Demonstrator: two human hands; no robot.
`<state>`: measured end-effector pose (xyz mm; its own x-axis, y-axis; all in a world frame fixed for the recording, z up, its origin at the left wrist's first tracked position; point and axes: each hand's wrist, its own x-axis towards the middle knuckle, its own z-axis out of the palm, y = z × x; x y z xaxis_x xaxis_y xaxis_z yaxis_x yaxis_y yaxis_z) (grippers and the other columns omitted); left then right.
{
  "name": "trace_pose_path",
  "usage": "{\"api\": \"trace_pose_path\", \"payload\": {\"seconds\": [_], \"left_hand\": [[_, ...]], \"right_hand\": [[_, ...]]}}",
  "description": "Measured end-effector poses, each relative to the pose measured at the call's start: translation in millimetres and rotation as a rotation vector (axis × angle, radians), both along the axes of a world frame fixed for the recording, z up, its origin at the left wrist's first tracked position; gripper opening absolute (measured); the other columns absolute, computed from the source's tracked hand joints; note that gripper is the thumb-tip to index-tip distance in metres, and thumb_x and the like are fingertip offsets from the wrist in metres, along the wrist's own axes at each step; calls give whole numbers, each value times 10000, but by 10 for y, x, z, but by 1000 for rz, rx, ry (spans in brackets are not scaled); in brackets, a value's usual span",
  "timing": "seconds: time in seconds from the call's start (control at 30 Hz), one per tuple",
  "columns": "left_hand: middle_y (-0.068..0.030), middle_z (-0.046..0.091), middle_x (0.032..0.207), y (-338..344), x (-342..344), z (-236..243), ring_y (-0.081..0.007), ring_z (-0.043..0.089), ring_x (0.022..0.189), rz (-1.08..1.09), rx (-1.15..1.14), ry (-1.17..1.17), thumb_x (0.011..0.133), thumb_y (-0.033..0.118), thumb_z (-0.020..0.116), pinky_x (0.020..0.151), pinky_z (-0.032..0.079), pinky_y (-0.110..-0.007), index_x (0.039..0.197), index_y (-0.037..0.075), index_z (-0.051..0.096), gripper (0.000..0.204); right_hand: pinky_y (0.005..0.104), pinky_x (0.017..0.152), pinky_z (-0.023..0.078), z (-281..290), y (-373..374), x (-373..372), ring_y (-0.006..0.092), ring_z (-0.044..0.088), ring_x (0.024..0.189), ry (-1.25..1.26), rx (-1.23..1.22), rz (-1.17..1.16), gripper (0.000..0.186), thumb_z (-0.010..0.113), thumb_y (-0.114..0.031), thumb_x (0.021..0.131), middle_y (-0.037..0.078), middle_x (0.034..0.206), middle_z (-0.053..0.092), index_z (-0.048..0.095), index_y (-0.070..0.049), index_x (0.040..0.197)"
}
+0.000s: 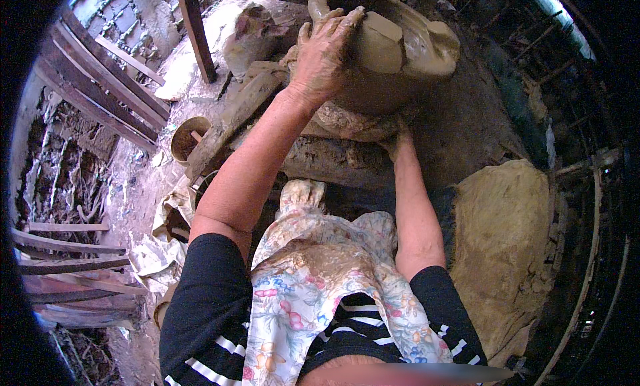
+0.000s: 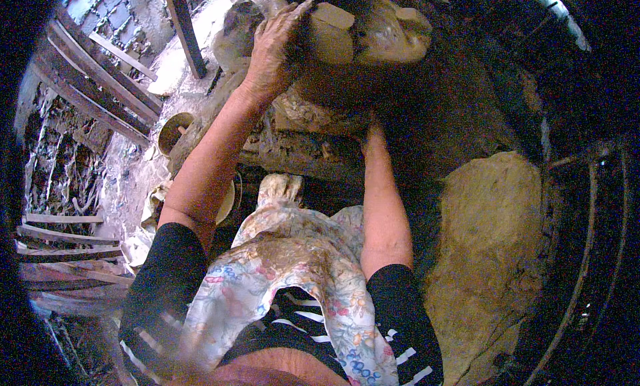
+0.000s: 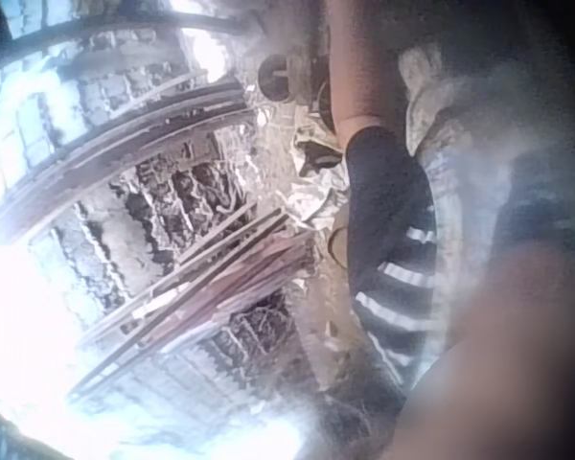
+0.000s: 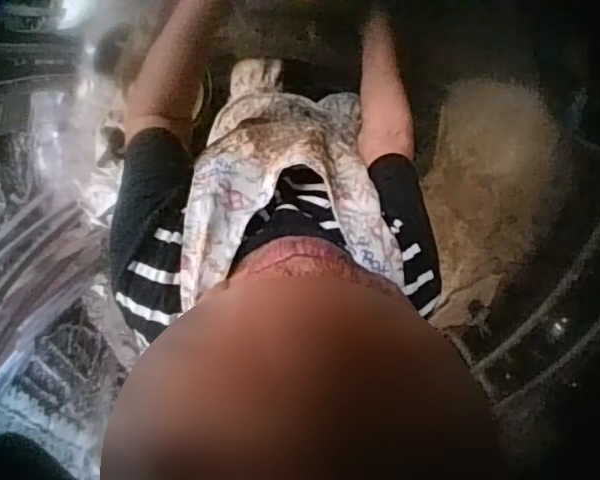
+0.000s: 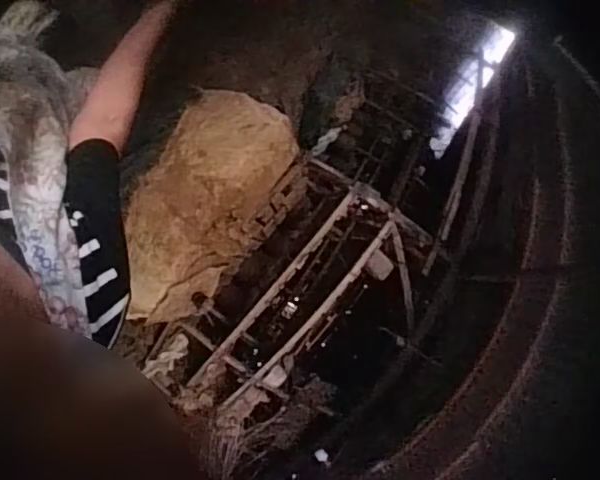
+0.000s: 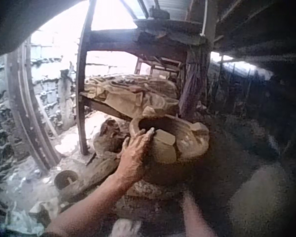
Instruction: The person shapes a clay pot on a rotating pottery wheel using both hands. They repeatedly smooth the exterior and interior surfaces, refine the rim, and adjust the wall thickness while the wheel spins.
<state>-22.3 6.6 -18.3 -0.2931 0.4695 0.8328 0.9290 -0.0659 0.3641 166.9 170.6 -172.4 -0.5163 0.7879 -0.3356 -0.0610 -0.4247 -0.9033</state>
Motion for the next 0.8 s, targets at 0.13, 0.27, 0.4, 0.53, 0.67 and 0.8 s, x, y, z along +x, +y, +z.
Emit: {"api": "trace_pose_path", "payload": {"seconds": [0.13,0.27,0.4,0.53,0.67,0.8], "left_hand": [[-104,462,1282,-36,-76,-3,-275,383,1231,29,4,73,728,67,566,1013,262,-444,1317,167,417,616],[-112,496,1244,-58,-207,31,-288,421,1197,68,-74,132,708,89,610,993,294,-469,1309,174,422,635],[-107,492,1264,8,-259,70,-278,380,1247,-225,-100,-105,661,98,648,987,273,-540,1338,207,372,739],[-98,444,1315,75,-211,41,-270,350,1269,-174,-129,-18,662,94,662,983,274,-554,1343,203,361,752],[-95,375,1372,4,-254,-15,-276,307,1297,-77,-170,70,679,79,653,991,265,-568,1334,215,375,725],[-110,317,1402,-94,-341,-54,-297,280,1307,93,-209,226,708,69,617,1000,264,-562,1296,261,427,647]], "right_hand": [[472,886,451,37,-40,1,284,432,1185,-15,-17,-10,618,462,-489,861,119,1315,423,360,-101,1332],[477,886,450,20,-19,3,289,425,1191,26,2,6,628,473,-492,857,124,1332,404,357,-102,1334],[481,879,454,-28,81,-3,289,429,1185,-16,14,38,635,484,-497,851,125,1328,407,362,-99,1331],[481,874,458,-136,170,30,289,437,1174,-14,53,32,644,493,-512,843,127,1303,431,379,-95,1320],[488,879,455,-243,236,-7,294,434,1177,10,-26,42,632,492,-498,848,127,1303,432,382,-90,1318],[495,896,445,-251,200,-20,301,423,1187,-15,-39,8,623,472,-476,862,129,1332,399,351,-90,1336]]}}
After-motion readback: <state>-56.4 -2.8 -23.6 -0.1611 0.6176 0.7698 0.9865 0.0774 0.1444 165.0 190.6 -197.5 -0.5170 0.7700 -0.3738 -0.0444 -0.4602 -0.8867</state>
